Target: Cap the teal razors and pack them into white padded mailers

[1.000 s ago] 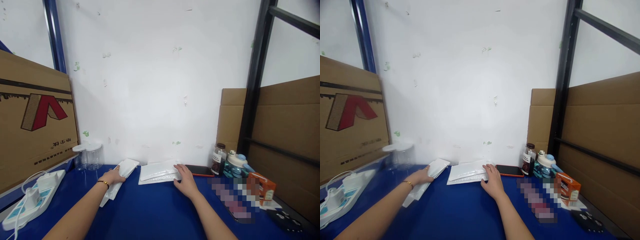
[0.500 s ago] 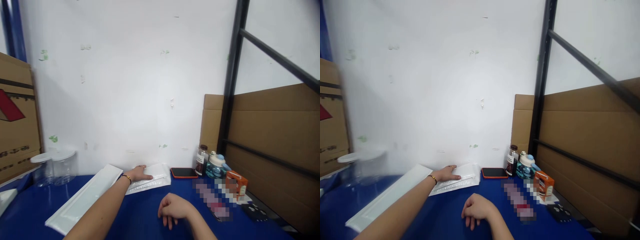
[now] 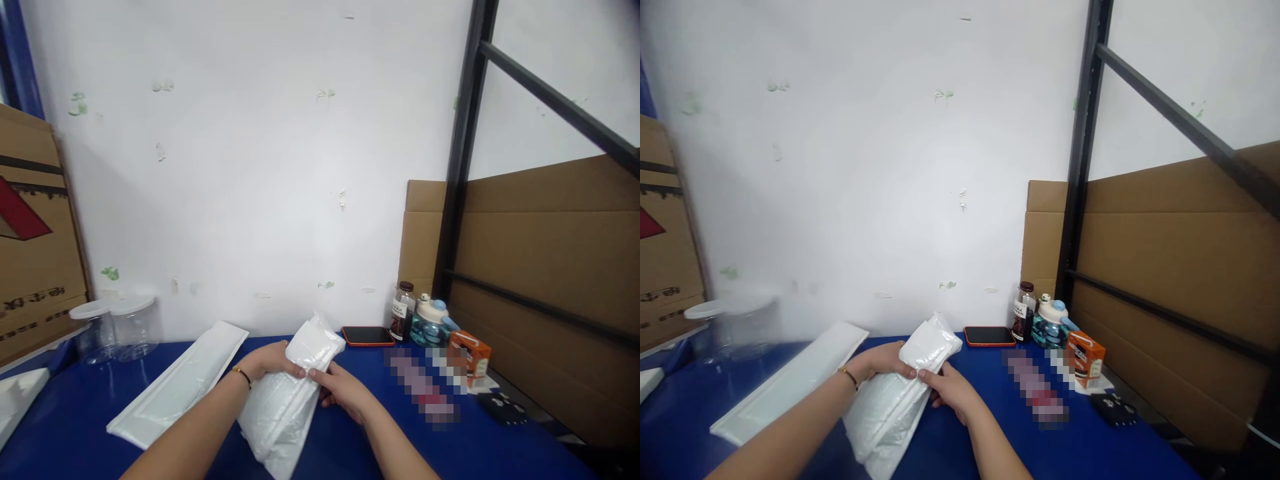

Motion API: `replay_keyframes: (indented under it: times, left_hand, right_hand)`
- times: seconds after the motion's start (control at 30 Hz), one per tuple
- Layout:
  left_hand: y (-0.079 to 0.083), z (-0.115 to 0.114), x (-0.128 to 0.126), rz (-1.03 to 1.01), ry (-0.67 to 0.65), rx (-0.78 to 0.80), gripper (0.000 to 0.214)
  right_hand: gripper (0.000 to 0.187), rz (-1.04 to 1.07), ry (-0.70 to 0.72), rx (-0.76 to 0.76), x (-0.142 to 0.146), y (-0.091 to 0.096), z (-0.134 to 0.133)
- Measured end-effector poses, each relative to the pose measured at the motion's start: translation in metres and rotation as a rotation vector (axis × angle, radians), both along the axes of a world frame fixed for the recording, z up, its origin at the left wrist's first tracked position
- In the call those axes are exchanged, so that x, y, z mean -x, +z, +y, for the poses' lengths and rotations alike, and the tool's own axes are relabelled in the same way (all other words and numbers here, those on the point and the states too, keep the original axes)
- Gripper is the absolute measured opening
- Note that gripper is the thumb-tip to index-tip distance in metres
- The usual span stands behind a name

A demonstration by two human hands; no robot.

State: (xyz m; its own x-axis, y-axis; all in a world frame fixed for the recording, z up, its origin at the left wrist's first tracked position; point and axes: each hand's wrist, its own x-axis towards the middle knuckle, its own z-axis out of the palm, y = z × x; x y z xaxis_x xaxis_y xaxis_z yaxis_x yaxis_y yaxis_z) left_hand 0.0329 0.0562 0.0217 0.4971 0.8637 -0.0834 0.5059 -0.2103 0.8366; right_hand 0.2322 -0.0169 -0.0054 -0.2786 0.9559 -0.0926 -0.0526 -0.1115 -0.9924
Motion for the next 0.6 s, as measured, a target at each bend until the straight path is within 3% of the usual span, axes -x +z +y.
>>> replay_keyframes:
  times: [0.03,0.13,0.23,0.3,0.4,0.47,0.53,0.6]
  left_hand:
    - [-0.002,-0.013,-0.004,-0.074,0.042,-0.01,0.068]
    - [0.004,-0.05,-0.019,-0.27,0.339,-0.169,0.081]
    - [0.017,-0.077,-0.031,-0.404,0.391,-0.439,0.088]
    - [0.02,-0.087,-0.033,-0.467,0.384,-0.522,0.092]
    - [0.012,-0.093,-0.026,-0.557,0.334,-0.499,0.099]
    - [0.003,-0.095,-0.017,-0.657,0.233,-0.414,0.102]
    - [-0.004,-0.095,-0.009,-0.763,0.152,-0.295,0.09]
    - [-0.007,-0.096,-0.003,-0.84,0.165,-0.213,0.071]
  right_hand:
    - [0.056,0.062,-0.047,-0.065,0.005,0.004,-0.004]
    - [0.067,0.272,-0.175,-0.255,0.018,0.02,-0.014]
    - [0.068,0.327,-0.227,-0.434,0.022,0.032,-0.018]
    - [0.065,0.274,-0.208,-0.503,0.019,0.034,-0.016]
    - [0.059,0.171,-0.134,-0.526,0.012,0.028,-0.011]
    - [0.064,0.121,-0.123,-0.555,0.008,0.023,-0.009]
    - [0.078,0.1,-0.157,-0.603,0.004,0.018,-0.009]
    - [0.086,0.095,-0.182,-0.618,0.002,0.015,-0.009]
